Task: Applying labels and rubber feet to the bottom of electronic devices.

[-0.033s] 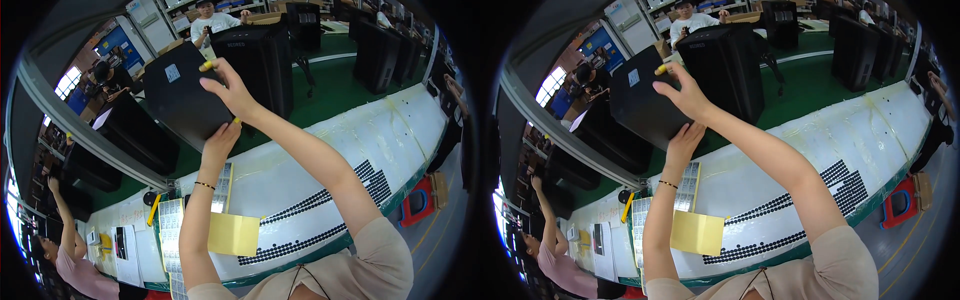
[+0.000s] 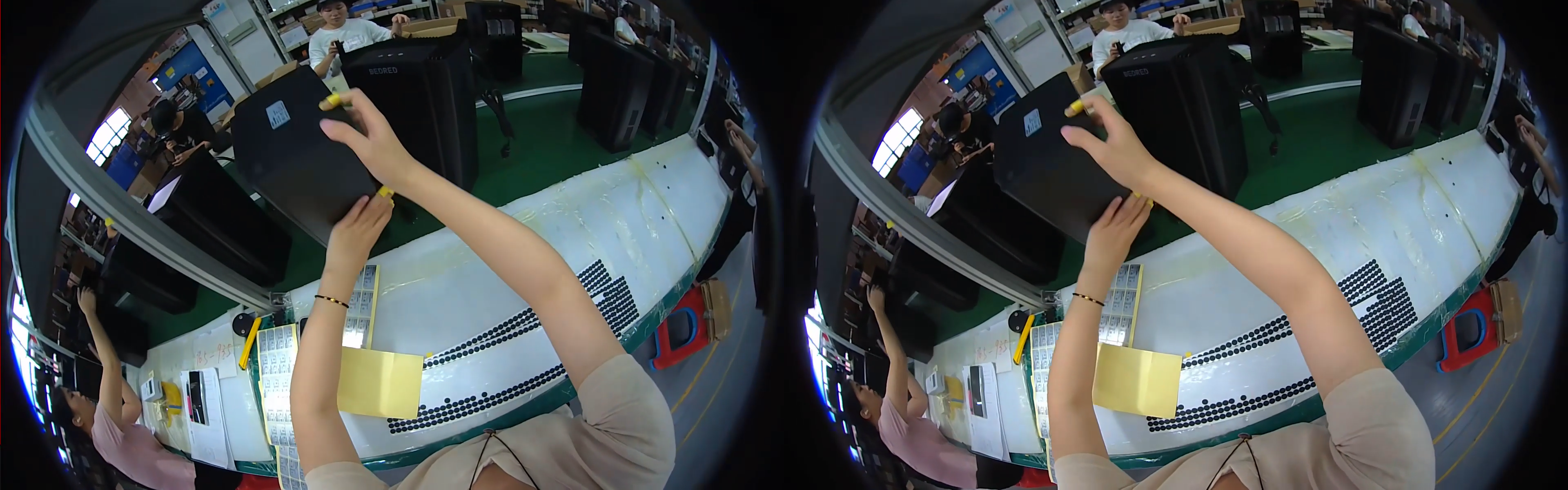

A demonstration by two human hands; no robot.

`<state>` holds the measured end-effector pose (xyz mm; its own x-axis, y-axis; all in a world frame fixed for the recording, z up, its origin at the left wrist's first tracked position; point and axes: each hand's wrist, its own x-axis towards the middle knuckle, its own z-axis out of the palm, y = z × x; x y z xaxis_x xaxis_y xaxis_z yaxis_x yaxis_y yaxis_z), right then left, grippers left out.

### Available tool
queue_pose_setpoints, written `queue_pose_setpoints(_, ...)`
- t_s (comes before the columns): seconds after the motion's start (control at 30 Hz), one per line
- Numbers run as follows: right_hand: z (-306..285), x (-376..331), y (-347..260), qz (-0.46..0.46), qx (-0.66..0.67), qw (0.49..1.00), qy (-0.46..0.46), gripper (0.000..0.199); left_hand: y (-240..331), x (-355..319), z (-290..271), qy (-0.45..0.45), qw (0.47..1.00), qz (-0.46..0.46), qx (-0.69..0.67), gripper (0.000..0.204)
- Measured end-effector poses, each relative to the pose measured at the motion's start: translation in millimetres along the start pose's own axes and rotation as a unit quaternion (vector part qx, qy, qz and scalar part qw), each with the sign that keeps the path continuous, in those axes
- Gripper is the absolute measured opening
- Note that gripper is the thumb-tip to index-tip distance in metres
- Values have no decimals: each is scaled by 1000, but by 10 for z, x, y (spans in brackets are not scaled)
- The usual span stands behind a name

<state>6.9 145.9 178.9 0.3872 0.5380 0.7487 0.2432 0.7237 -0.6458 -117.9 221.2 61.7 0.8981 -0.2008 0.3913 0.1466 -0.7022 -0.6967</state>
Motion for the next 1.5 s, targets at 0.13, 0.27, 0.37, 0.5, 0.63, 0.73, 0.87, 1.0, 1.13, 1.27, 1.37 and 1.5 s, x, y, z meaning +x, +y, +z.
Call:
queue_pose_setpoints(0.13, 39, 390, 334, 59, 4, 997, 45, 33, -16, 131, -68, 18, 988, -49, -142, 49)
queue_pose_setpoints(0.27, 39, 736, 543, 109, -36, 992, 55, 38, 150, 168, -187, 52, 959, -89, -262, 46)
queue_pose_setpoints(0.37, 50, 792, 539, 108, -110, 987, 54, 50, 292, 187, -284, 53, 947, -77, -306, 42)
queue_pose_setpoints(0.5, -197, 645, 271, 4, -305, 950, 62, 66, 419, 287, -407, 76, 919, -97, -375, 35)
queue_pose_setpoints(0.63, -1044, 640, -117, -333, -406, 844, 110, 40, 480, 458, -422, 124, 870, -137, -457, 31)
queue_pose_setpoints(0.73, -1721, 811, -252, -171, -535, 794, 234, 58, 491, 649, -337, 168, 778, -207, -569, 31)
queue_pose_setpoints(0.87, -2239, 882, -220, 137, -388, 889, 200, 74, 482, 954, -244, 183, 694, -310, -624, 29)
queue_pose_setpoints(1.0, -2353, 849, -121, 166, -224, 943, 180, 74, 393, 1253, -281, 188, 559, -392, -706, 35)
queue_pose_setpoints(1.13, -2316, 748, -80, 106, -227, 936, 246, 68, 239, 1435, -432, 255, 566, -380, -686, 45)
queue_pose_setpoints(1.27, -2243, 473, -270, 11, -214, 943, 256, 56, 63, 1607, -619, 319, 561, -406, -647, 55)
queue_pose_setpoints(1.37, -2161, 134, -524, -6, -166, 958, 235, 40, -46, 1796, -755, 312, 544, -451, -635, 68)
queue_pose_setpoints(1.5, -2159, -507, -762, -22, -56, 971, 230, 46, -8, 1916, -911, 385, 451, -441, -674, 67)
